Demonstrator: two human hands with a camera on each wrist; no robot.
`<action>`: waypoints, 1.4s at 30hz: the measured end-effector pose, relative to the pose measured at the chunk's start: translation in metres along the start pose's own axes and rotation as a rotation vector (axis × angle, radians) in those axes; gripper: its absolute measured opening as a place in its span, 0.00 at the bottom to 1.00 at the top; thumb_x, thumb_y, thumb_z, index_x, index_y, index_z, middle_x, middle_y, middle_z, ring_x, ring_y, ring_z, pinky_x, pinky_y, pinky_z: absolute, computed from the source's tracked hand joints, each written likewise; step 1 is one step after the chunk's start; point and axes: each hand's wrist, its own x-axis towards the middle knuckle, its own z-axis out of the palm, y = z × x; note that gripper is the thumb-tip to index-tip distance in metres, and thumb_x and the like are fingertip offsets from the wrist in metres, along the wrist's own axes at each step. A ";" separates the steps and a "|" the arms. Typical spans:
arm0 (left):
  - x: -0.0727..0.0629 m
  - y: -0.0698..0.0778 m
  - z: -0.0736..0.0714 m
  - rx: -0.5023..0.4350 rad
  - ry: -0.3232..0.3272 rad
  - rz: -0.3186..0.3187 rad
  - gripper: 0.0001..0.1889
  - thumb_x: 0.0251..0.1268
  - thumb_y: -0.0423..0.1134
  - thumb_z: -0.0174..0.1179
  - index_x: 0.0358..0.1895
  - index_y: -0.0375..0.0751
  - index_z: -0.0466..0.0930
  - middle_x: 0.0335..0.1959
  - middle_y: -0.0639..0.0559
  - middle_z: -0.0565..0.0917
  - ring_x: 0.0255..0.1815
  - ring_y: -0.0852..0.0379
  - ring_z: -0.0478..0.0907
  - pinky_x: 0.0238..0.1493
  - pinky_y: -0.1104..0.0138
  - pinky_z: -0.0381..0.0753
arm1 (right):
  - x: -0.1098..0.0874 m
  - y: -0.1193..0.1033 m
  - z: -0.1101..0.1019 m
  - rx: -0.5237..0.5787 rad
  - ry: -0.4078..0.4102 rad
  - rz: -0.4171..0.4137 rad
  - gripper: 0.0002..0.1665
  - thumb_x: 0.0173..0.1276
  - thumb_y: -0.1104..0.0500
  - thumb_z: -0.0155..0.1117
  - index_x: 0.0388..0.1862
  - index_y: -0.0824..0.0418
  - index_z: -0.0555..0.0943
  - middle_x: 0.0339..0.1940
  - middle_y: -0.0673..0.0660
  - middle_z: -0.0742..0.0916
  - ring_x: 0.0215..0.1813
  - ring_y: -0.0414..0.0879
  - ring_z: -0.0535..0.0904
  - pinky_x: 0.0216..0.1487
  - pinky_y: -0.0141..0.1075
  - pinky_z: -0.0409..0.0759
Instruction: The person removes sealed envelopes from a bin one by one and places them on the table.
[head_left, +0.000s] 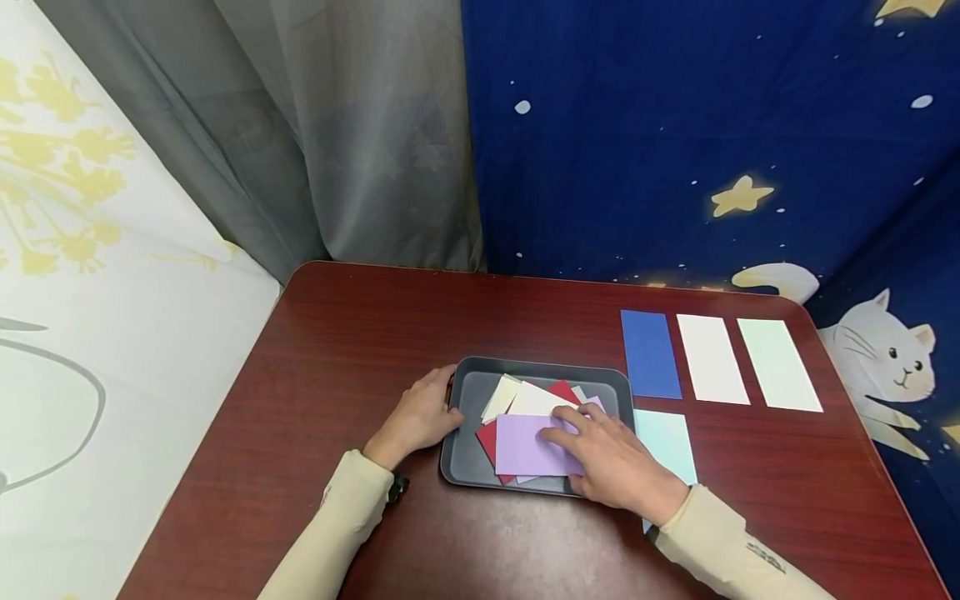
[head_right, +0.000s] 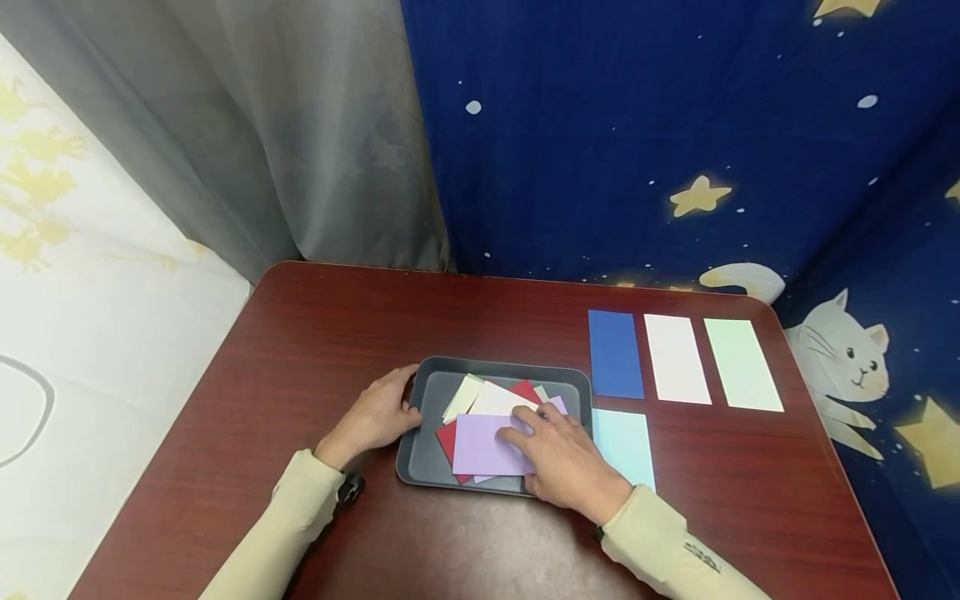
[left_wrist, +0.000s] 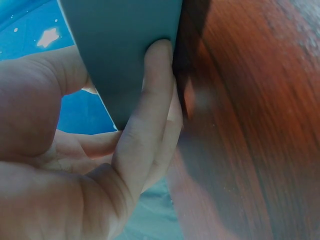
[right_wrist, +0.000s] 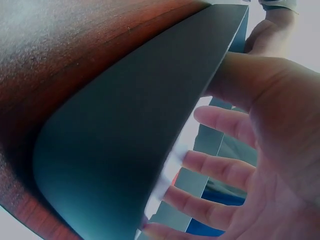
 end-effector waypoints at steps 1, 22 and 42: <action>-0.002 0.007 -0.004 -0.004 -0.006 -0.019 0.41 0.65 0.34 0.65 0.82 0.29 0.65 0.69 0.35 0.78 0.39 0.50 0.79 0.52 0.47 0.81 | 0.000 0.000 0.000 0.007 -0.001 0.003 0.38 0.52 0.62 0.88 0.65 0.52 0.87 0.66 0.61 0.84 0.61 0.63 0.80 0.50 0.62 0.87; 0.005 -0.004 0.006 0.015 -0.001 -0.065 0.43 0.63 0.34 0.68 0.83 0.33 0.66 0.69 0.40 0.78 0.37 0.54 0.78 0.52 0.48 0.80 | -0.004 0.004 -0.011 -0.067 0.036 0.027 0.37 0.51 0.55 0.90 0.63 0.50 0.89 0.67 0.62 0.82 0.60 0.59 0.77 0.51 0.52 0.85; 0.014 -0.027 0.019 0.023 0.014 -0.013 0.44 0.63 0.36 0.68 0.84 0.34 0.65 0.68 0.39 0.79 0.39 0.52 0.79 0.53 0.47 0.80 | -0.025 0.023 -0.035 -0.061 0.062 0.144 0.37 0.52 0.59 0.87 0.65 0.56 0.89 0.68 0.65 0.80 0.63 0.61 0.77 0.50 0.52 0.87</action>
